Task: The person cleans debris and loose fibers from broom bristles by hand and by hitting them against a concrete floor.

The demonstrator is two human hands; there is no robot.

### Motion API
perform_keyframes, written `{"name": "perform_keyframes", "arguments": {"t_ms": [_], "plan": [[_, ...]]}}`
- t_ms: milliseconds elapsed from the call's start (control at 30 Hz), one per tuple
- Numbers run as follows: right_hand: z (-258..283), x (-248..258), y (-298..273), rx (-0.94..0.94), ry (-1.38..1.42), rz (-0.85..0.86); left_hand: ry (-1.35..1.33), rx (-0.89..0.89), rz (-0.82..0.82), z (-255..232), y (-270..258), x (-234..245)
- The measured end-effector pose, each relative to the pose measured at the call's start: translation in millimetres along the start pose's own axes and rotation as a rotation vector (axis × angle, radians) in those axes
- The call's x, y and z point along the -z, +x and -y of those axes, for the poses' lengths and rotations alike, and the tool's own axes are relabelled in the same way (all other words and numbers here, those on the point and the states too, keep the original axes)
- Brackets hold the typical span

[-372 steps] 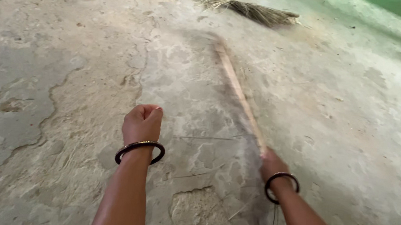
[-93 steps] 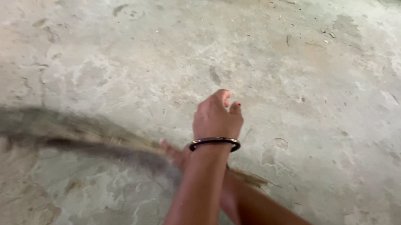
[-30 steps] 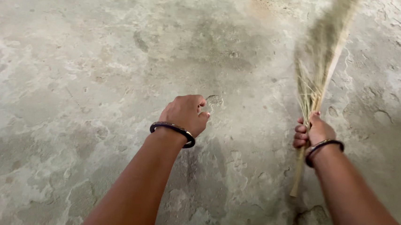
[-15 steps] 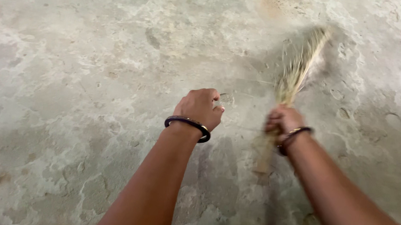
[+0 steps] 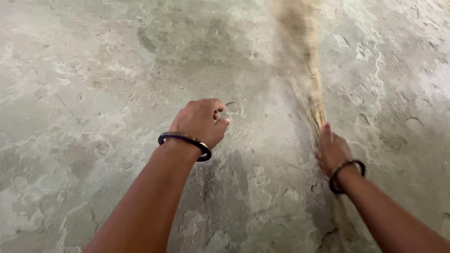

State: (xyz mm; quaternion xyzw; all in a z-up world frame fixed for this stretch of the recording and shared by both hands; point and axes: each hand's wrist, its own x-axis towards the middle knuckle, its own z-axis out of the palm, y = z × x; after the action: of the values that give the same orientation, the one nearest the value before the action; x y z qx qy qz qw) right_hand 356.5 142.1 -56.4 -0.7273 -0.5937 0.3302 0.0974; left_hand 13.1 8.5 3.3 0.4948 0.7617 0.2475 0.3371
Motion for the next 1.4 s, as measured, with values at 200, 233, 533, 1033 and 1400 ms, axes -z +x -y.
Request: {"name": "perform_keyframes", "arguments": {"t_ms": [200, 233, 533, 1033, 1400], "plan": [[-48.7, 72.9, -22.5, 0.162, -1.049, 0.385, 0.008, 0.024, -0.023, 3.0, -1.1, 4.0], [-50.4, 79.7, -17.9, 0.006, -1.108, 0.461, 0.018, 0.041, 0.016, 0.5, 0.1, 3.7], [-3.2, 95.2, 59.6, 0.117, -0.843, -0.161, 0.032, 0.028, 0.005, 5.6, -1.8, -0.9], [-58.3, 44.5, 56.0, 0.151, -0.898, 0.036, -0.004, 0.053, 0.049, -1.3, -3.6, 2.5], [-61.7, 51.5, 47.7, -0.496, 0.629, -0.275, -0.023, 0.023, 0.051, -4.9, -1.6, 0.8]]}}
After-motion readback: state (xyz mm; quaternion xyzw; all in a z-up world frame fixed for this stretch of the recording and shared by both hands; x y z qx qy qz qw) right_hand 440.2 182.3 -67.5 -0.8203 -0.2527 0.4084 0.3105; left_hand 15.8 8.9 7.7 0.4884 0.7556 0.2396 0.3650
